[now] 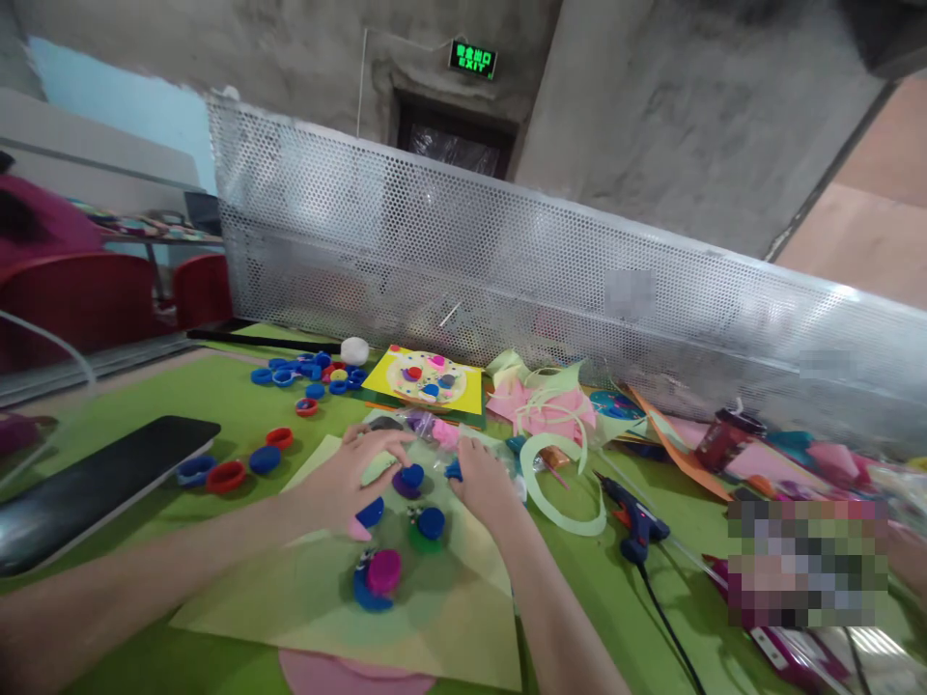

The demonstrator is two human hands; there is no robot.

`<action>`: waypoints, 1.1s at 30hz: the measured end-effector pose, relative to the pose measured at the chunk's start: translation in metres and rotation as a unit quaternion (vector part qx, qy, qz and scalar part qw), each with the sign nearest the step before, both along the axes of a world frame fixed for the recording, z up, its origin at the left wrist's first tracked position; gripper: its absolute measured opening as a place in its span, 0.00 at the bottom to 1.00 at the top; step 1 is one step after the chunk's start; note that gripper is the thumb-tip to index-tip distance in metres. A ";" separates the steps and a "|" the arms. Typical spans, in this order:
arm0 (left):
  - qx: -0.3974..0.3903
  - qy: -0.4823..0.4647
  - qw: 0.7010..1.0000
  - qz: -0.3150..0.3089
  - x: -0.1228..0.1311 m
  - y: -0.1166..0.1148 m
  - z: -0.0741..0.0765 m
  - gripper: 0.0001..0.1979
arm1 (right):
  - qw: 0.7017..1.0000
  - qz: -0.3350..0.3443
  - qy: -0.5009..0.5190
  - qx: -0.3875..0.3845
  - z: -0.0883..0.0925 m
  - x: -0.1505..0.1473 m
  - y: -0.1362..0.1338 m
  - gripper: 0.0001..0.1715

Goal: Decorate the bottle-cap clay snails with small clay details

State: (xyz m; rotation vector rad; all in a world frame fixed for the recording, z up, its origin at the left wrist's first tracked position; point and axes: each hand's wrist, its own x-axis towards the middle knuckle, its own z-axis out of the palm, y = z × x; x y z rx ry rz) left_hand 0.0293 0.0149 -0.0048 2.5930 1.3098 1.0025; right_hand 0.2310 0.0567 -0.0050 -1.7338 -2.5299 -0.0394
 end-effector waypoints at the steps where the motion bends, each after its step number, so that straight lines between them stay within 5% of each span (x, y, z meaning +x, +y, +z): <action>1: 0.005 -0.003 1.000 -0.019 0.002 -0.007 0.001 0.13 | 1.000 0.004 0.006 0.002 0.001 -0.001 -0.001 0.17; 5: 0.023 -0.002 0.995 -0.099 0.005 -0.029 0.001 0.15 | 0.999 0.022 0.039 0.021 0.007 -0.006 0.001 0.16; 13: -0.003 -0.058 0.997 0.053 -0.016 0.010 -0.008 0.15 | 0.988 0.100 0.087 0.081 0.005 -0.024 -0.003 0.14; 20: -0.070 -0.049 0.995 0.050 -0.012 0.012 -0.013 0.18 | 0.979 0.147 0.098 0.101 -0.003 -0.021 -0.014 0.07; 25: -0.109 -0.066 0.991 0.050 -0.010 0.010 -0.013 0.19 | 0.975 0.170 0.100 0.104 -0.002 -0.025 -0.020 0.17; 33: -0.146 -0.131 0.980 0.045 -0.013 0.010 -0.002 0.35 | 0.965 0.169 0.165 0.116 0.005 -0.025 -0.032 0.14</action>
